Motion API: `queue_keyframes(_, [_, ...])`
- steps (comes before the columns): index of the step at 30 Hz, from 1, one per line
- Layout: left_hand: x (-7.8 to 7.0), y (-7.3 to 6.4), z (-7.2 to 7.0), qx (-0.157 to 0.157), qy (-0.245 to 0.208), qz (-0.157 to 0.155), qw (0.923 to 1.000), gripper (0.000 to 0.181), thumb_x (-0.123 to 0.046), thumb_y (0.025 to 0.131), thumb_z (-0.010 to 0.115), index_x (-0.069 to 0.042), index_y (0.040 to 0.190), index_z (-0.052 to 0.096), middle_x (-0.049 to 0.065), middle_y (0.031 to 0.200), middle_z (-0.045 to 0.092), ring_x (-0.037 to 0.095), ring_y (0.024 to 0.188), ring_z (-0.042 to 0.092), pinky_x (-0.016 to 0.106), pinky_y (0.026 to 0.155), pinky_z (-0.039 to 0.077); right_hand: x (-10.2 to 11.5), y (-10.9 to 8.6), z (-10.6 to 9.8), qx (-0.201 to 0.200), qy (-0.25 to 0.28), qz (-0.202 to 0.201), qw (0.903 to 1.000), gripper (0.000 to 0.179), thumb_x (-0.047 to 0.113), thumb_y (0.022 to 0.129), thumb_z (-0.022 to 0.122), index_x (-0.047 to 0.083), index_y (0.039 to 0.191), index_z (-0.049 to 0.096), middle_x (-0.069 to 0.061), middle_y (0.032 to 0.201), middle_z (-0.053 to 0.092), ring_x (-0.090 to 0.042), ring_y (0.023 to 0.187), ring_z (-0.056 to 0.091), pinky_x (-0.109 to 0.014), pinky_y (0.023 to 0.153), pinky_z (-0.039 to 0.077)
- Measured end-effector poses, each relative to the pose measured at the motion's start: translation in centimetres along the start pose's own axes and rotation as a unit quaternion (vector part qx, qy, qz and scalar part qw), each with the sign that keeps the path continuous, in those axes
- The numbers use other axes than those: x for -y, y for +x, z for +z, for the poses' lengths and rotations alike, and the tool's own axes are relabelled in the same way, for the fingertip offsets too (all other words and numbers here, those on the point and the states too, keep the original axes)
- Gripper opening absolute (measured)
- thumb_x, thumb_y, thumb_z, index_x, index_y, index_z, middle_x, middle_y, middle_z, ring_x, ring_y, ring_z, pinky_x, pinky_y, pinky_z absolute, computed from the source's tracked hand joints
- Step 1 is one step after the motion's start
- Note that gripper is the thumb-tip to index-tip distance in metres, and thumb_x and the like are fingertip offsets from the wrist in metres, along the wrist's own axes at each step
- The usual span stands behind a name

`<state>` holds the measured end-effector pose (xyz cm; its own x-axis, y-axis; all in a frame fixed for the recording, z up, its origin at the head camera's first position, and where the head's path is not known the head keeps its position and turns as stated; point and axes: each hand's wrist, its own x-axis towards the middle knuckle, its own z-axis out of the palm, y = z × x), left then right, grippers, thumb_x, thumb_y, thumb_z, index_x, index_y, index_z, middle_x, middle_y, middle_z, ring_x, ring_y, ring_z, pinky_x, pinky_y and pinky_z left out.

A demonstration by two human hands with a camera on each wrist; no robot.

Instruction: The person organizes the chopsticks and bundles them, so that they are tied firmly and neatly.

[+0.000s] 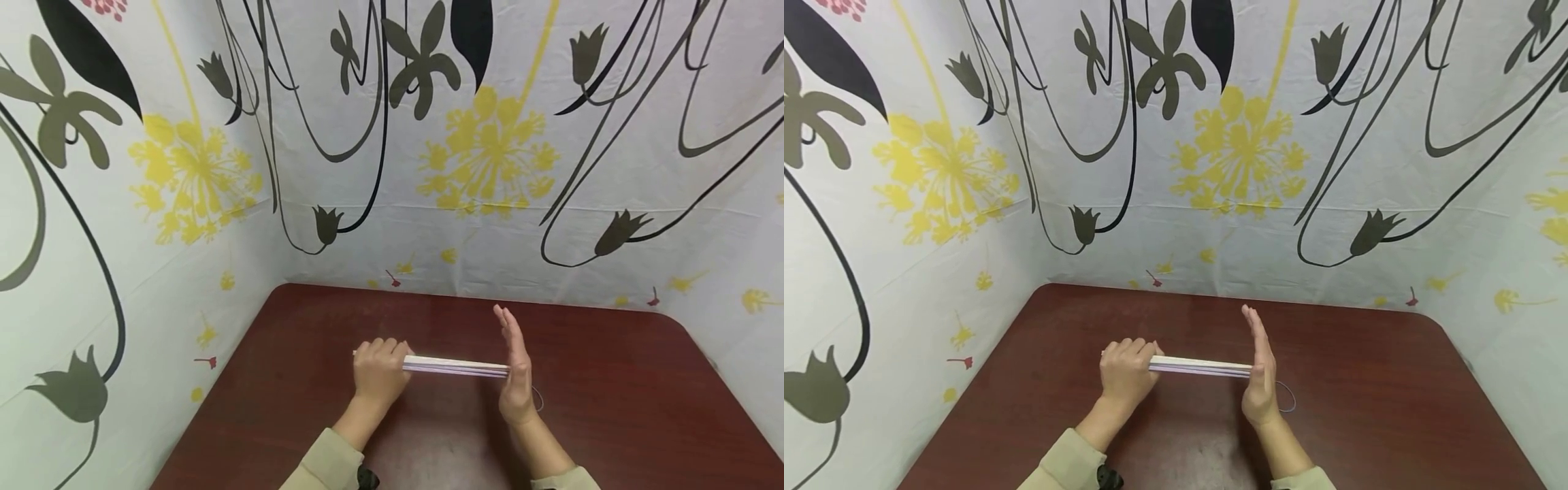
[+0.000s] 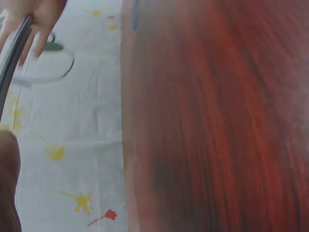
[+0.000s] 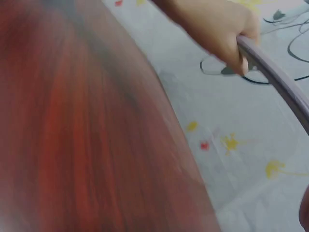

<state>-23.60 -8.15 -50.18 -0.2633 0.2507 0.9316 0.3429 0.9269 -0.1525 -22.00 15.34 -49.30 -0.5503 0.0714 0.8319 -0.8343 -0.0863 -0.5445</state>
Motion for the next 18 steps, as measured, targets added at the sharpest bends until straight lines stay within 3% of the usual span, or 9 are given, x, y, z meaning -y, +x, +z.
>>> queue_keyframes(6, [-0.4, 0.0, 0.0, 0.003, -0.006, 0.0, 1.0, 0.021, -0.017, 0.078, 0.058, -0.016, 0.057, 0.059, -0.005, 0.052, 0.052, 0.017, 0.044, 0.045, 0.03, 0.044, 0.03, 0.0, 0.5, -0.5, -0.003, 0.012, -0.011, 0.9999, 0.08, 0.052, 0.106, 0.022, -0.012, 0.152, 0.024, -0.023, 0.156, 0.038, -0.032, 0.149, 0.026, -0.035, 0.117, 0.015])
queue_keyframes(13, [-0.3, -0.4, -0.1, 0.004, -0.007, 0.0, 1.0, 0.02, -0.017, 0.076, 0.058, -0.017, 0.056, 0.056, -0.005, 0.051, 0.05, 0.017, 0.043, 0.044, 0.03, 0.044, 0.03, 0.3, 0.0, -0.9, 0.028, 0.01, 0.02, 0.9994, 0.076, 0.049, 0.107, 0.02, -0.013, 0.151, 0.027, -0.018, 0.154, 0.043, -0.031, 0.147, 0.03, -0.033, 0.116, 0.018])
queue_keyframes(16, [0.0, -0.6, -0.1, 0.007, -0.01, -0.004, 0.9999, 0.021, -0.017, 0.077, 0.057, -0.017, 0.056, 0.056, -0.004, 0.051, 0.051, 0.017, 0.043, 0.043, 0.03, 0.044, 0.03, 0.2, -0.4, -2.5, 0.024, -0.058, 0.038, 0.9973, 0.058, 0.031, 0.11, 0.03, -0.016, 0.143, 0.04, -0.021, 0.141, 0.056, -0.022, 0.138, 0.046, -0.026, 0.113, 0.028])
queue_keyframes(18, [0.1, -0.6, -0.1, 0.011, -0.011, -0.008, 0.9998, 0.022, -0.016, 0.078, 0.057, -0.016, 0.056, 0.056, -0.004, 0.051, 0.051, 0.017, 0.043, 0.043, 0.03, 0.043, 0.03, -0.1, -0.8, -3.9, 0.03, -0.158, 0.059, 0.9852, 0.038, 0.014, 0.107, 0.043, -0.011, 0.132, 0.057, -0.017, 0.126, 0.066, -0.011, 0.122, 0.058, -0.019, 0.103, 0.039])
